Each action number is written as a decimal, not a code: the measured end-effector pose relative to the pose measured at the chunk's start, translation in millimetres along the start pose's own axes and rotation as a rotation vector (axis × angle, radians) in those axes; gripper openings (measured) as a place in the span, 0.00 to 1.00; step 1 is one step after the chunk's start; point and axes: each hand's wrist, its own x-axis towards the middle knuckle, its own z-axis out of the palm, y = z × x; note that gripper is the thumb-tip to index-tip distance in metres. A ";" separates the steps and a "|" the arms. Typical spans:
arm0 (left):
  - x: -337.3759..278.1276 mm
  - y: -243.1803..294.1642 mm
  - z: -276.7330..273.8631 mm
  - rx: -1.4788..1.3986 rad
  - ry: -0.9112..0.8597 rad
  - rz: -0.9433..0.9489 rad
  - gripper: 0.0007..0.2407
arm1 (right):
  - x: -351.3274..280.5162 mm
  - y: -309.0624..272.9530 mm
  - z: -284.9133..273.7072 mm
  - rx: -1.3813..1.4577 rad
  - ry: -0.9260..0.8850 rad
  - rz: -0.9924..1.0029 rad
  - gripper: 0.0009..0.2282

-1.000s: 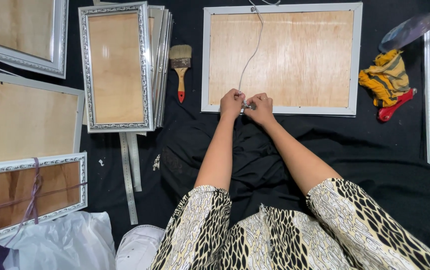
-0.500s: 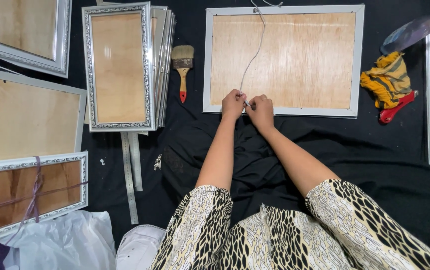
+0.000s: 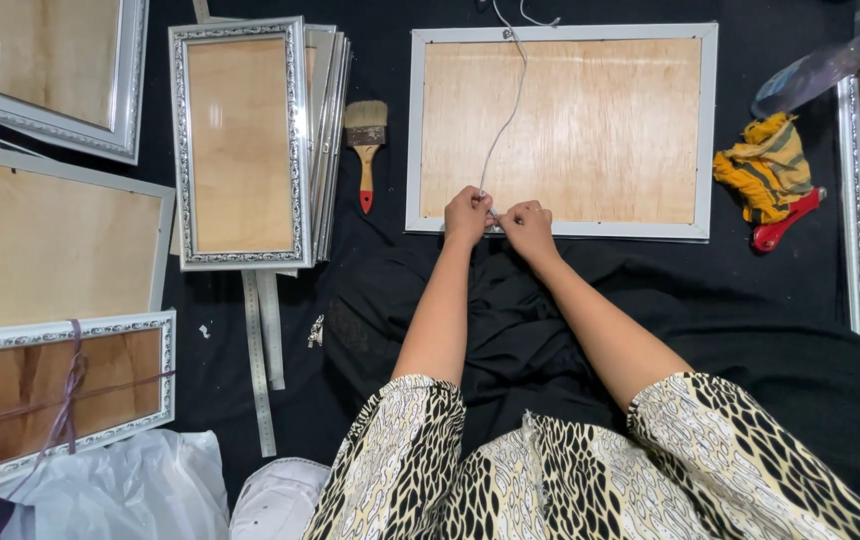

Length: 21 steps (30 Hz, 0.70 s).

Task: Assembling a picture frame by cleaning the glass, inserting backing materials, and tying a hanging wire.

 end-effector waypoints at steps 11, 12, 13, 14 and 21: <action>-7.3 8.6 -7.3 -0.239 -0.009 -0.046 0.06 | 27.7 -13.5 -60.1 -0.012 -0.089 0.067 0.18; -9.7 11.0 -8.7 -0.252 -0.012 -0.052 0.07 | 31.8 -16.7 -69.0 -0.153 -0.088 -0.008 0.19; -8.5 10.3 -8.9 -0.252 -0.012 -0.053 0.07 | 30.8 -18.0 -71.8 -0.153 -0.088 -0.008 0.19; -7.2 9.6 -9.0 -0.249 -0.010 -0.050 0.07 | 29.8 -19.4 -74.6 -0.345 -0.020 -0.080 0.15; 0.6 2.0 -5.7 -0.207 -0.004 -0.030 0.06 | 17.4 -23.8 -46.0 -0.558 0.013 -0.451 0.06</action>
